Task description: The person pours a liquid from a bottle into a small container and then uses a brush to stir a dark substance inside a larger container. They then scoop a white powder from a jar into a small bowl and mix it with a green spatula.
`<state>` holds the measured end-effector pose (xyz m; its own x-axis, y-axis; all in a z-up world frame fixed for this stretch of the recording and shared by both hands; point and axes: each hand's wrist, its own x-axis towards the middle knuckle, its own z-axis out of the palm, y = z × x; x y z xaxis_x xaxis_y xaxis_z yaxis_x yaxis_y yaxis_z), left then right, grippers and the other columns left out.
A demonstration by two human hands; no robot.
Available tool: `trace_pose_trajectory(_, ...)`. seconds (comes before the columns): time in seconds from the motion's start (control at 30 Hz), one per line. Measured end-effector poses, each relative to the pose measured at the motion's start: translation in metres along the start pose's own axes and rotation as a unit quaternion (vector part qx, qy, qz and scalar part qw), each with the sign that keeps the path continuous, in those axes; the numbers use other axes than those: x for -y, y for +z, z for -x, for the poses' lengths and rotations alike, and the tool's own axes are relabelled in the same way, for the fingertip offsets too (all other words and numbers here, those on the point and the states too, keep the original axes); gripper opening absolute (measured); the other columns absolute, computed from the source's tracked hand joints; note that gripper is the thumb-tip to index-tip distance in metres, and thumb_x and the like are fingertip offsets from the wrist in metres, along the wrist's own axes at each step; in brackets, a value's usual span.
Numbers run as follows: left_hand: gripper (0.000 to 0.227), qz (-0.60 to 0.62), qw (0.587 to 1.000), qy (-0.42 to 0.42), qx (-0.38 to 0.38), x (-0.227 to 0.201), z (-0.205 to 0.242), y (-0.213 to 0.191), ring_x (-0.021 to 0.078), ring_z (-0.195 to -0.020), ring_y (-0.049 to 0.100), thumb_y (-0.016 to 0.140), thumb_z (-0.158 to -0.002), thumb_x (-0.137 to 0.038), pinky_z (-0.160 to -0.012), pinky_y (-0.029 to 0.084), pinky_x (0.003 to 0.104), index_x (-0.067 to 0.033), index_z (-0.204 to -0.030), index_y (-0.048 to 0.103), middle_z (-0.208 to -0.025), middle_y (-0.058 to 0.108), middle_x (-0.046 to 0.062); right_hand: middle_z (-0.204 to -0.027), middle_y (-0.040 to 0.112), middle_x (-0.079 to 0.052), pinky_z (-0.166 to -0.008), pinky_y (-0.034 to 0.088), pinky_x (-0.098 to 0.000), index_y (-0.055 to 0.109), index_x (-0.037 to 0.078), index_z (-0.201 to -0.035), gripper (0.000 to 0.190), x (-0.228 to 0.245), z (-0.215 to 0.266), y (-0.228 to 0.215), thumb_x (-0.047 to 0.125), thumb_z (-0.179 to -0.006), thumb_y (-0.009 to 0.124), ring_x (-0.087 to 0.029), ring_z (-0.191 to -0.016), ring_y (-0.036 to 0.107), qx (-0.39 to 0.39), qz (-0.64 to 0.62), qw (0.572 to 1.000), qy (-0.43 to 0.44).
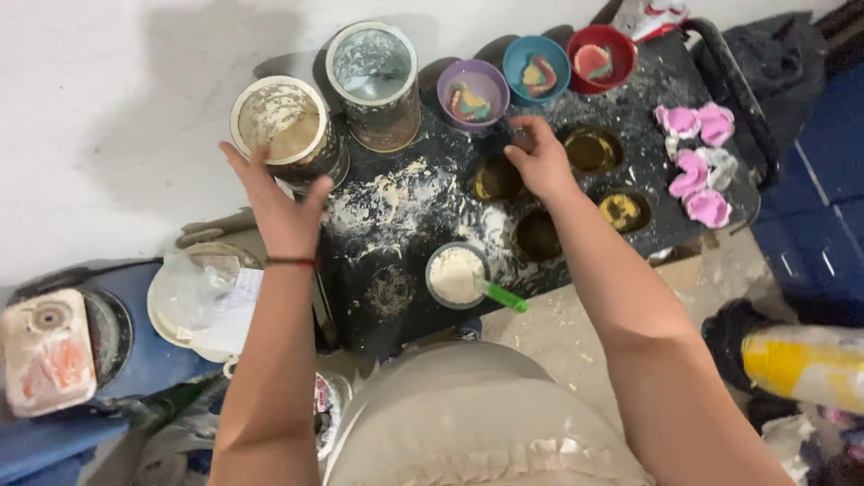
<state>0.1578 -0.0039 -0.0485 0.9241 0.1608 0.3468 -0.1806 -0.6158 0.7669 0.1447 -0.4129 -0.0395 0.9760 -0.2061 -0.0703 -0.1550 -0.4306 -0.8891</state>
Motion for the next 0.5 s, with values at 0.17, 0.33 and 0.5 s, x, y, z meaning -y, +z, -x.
trace_pose_trajectory(0.17, 0.086, 0.059, 0.979, -0.134, 0.139, -0.095, 0.106, 0.005, 0.0519, -0.138, 0.047, 0.080, -0.091, -0.012, -0.116, 0.041, 0.062, 0.0004, -0.159, 0.029, -0.150, 0.042, 0.037, -0.140, 0.062, -0.021, -0.106, 0.052, -0.0516, 0.062, 0.019, -0.132, 0.045, -0.029, -0.053, 0.025, 0.017, -0.092, 0.083, -0.039, -0.127, 0.062, 0.042, 0.024, 0.998, -0.027)
trace_pose_trajectory(0.33, 0.056, 0.235, 0.835, -0.378, 0.323, -0.098, 0.173, 0.032, 0.0454, -0.124, 0.066, 0.057, -0.104, -0.025, -0.093, 0.062, 0.050, -0.0162, -0.158, 0.044, -0.148, 0.057, 0.027, -0.108, 0.068, -0.007, -0.081, 0.061, -0.0317, 0.067, 0.012, -0.111, 0.028, -0.054, -0.076, 0.036, 0.018, -0.092, 0.087, -0.017, -0.095, 0.071, 0.015, -0.034, 0.998, -0.045)
trace_pose_trajectory(0.5, 0.053, 0.267, 0.822, -0.384, 0.323, -0.092, 0.177, 0.043, 0.0428, -0.121, 0.067, 0.049, -0.108, -0.023, -0.093, 0.061, 0.049, -0.0132, -0.160, 0.043, -0.153, 0.052, 0.027, -0.097, 0.069, -0.011, -0.073, 0.058, -0.0335, 0.071, 0.009, -0.103, 0.027, -0.051, -0.066, 0.030, 0.015, -0.086, 0.091, -0.019, -0.086, 0.068, -0.044, -0.022, 0.993, -0.111)
